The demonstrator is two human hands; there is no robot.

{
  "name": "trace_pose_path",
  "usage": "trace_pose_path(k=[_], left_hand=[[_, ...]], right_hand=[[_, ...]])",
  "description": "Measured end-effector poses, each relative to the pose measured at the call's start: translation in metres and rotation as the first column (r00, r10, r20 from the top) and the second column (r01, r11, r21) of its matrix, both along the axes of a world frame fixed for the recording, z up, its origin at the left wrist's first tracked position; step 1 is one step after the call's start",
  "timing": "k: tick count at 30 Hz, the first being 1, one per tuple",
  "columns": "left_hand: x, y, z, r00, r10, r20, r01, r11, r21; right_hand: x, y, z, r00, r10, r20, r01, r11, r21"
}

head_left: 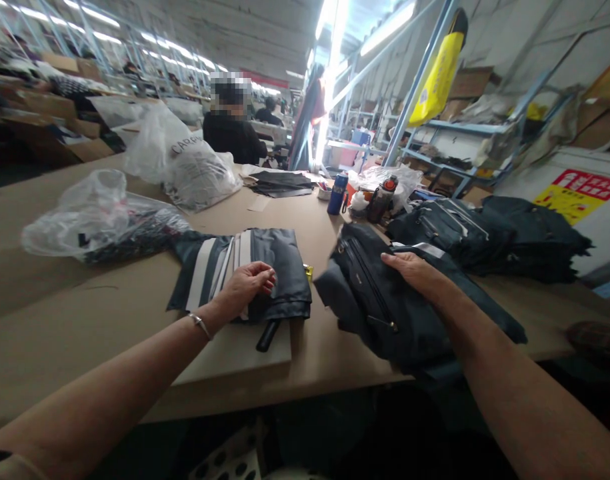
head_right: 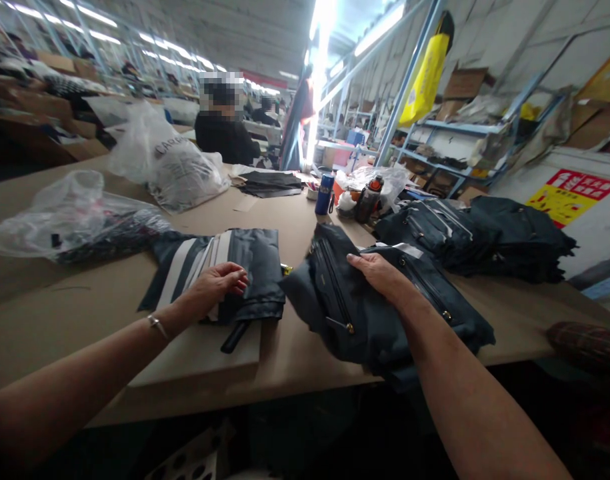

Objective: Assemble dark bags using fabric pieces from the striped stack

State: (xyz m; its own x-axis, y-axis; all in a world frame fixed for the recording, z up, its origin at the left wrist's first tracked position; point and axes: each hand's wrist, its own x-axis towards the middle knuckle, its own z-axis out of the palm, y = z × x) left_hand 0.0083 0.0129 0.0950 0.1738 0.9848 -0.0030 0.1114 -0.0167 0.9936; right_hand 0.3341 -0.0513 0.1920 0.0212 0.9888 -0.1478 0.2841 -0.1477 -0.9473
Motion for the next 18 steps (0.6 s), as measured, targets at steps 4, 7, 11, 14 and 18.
trace_pose_path(k=[4,7,11,14,18], left_hand=[[-0.011,-0.005,0.014,0.999,0.032,0.035,-0.032,0.999,0.0],[-0.015,-0.009,0.015,0.999,0.052,0.016,-0.051,0.999,-0.018],[-0.02,-0.008,0.008,0.997,0.081,-0.002,-0.081,0.997,-0.017],[-0.028,-0.007,0.01,0.993,0.119,-0.013,-0.119,0.993,0.003],[-0.025,-0.021,0.026,0.993,0.108,-0.048,-0.108,0.994,0.001]], right_hand=[[0.006,-0.013,0.027,0.989,-0.023,-0.147,0.027,0.999,0.025],[0.002,-0.013,0.029,0.994,-0.025,-0.103,0.036,0.994,0.106],[-0.002,0.0,0.011,0.998,-0.025,-0.053,0.03,0.996,0.089],[0.002,0.002,0.008,0.984,-0.048,-0.172,0.052,0.999,0.016],[0.005,-0.005,0.02,0.941,-0.139,-0.309,0.152,0.988,0.019]])
